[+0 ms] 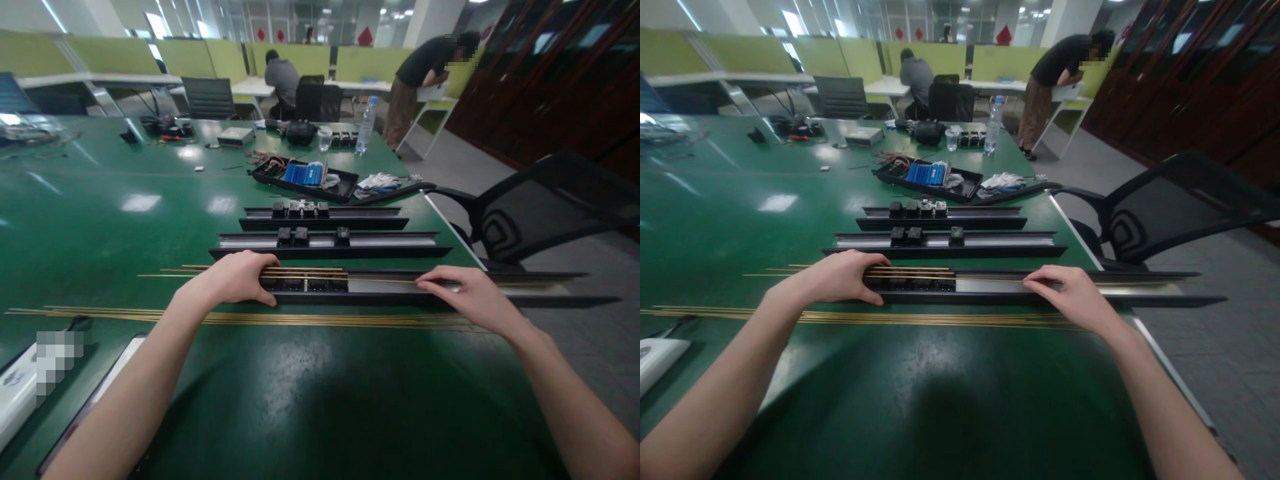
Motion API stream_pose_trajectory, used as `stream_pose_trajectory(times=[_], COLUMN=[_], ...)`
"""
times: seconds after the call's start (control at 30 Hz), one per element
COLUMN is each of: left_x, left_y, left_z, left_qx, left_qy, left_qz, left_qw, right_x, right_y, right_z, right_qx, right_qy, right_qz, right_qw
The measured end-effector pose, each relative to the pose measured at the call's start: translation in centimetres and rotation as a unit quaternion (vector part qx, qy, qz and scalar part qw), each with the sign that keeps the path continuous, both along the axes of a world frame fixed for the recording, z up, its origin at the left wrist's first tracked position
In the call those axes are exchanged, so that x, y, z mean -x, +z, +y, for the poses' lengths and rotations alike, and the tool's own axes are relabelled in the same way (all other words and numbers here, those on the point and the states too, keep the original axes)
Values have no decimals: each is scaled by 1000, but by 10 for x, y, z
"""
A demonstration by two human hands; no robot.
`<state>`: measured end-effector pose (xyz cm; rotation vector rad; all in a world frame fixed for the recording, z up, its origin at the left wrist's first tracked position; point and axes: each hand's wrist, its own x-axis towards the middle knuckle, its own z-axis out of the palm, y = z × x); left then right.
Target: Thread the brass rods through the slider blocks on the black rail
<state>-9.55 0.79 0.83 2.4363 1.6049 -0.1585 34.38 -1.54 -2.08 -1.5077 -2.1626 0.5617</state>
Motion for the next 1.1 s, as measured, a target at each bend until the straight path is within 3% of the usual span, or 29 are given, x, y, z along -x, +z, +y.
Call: stream_pose_trajectory(times=[0.23,0.47,0.83,1.1], left_x=[25,45,49,56], left_y=[-9,-19,-41,-52], left_z=[-9,-18,-37,-34], left_qx=[-69,-146,-255,-303], left_qy=[45,62,64,83], left_qz=[-3,-26,-63,-78], left_qw=[997,987,963,946], right_x=[5,38,99,114], right_y=[-2,-1,7,3], right_z=[0,6,14,17], right_qx=[-31,-110,-110,-108], right_qy=[9,77,157,170], right_qz=[-5,-14,-68,-64], right_qw=[999,991,979,977])
